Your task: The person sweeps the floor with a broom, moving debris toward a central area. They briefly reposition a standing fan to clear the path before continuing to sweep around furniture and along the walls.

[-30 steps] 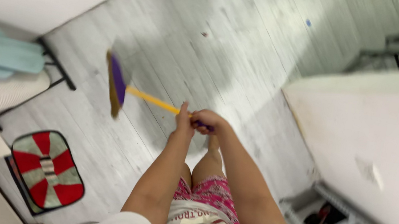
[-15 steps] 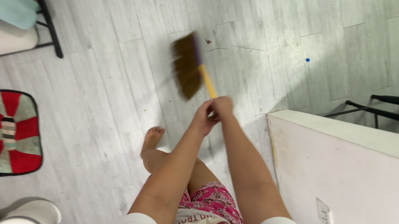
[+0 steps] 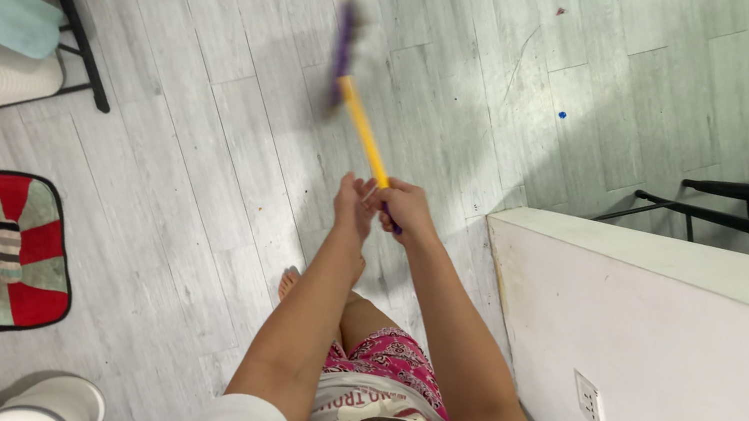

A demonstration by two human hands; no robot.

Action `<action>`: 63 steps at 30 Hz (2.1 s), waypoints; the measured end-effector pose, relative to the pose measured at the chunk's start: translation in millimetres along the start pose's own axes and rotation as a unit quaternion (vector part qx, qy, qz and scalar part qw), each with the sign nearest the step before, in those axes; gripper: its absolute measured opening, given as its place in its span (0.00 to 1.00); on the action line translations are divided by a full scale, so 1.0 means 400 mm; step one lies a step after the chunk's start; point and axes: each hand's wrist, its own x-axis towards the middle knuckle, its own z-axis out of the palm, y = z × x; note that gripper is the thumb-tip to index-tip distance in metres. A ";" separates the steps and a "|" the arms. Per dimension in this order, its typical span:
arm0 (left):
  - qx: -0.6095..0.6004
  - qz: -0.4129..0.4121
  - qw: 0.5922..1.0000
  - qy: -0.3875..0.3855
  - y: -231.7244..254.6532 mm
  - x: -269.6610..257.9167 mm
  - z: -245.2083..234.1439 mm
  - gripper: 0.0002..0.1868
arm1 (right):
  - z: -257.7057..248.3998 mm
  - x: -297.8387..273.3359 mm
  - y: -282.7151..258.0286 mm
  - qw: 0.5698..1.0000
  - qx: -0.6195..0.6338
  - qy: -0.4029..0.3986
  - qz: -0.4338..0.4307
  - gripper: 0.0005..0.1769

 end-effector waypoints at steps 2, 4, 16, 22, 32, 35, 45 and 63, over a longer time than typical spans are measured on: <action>0.004 0.029 0.999 -0.014 0.031 -0.007 -0.004 0.27 | 0.022 0.014 -0.027 0.996 0.026 -0.056 0.066 0.12; 0.032 0.061 0.996 -0.057 0.061 -0.001 -0.018 0.28 | 0.042 0.079 -0.019 0.987 0.045 -0.086 0.126 0.10; 0.069 -0.069 0.987 -0.131 0.054 0.035 0.038 0.43 | -0.123 0.542 0.132 0.950 -0.203 0.236 -0.025 0.08; 0.086 -0.035 0.987 -0.132 0.137 0.057 0.076 0.43 | -0.076 0.495 0.063 0.900 -0.279 0.298 -0.151 0.11; 0.065 0.026 0.998 0.010 0.487 0.114 -0.116 0.31 | 0.424 0.232 -0.026 0.992 0.052 -0.088 0.070 0.20; 0.053 0.083 0.995 0.031 0.634 0.148 -0.219 0.24 | 0.621 0.263 -0.019 0.978 -0.029 -0.150 0.140 0.20; 0.164 0.042 0.984 -0.057 0.869 0.167 -0.366 0.27 | 0.899 0.626 0.169 0.985 -0.131 -0.006 0.115 0.10; -0.049 0.130 0.988 0.064 1.008 0.214 -0.317 0.22 | 1.077 0.426 0.052 0.995 -0.014 -0.070 0.074 0.18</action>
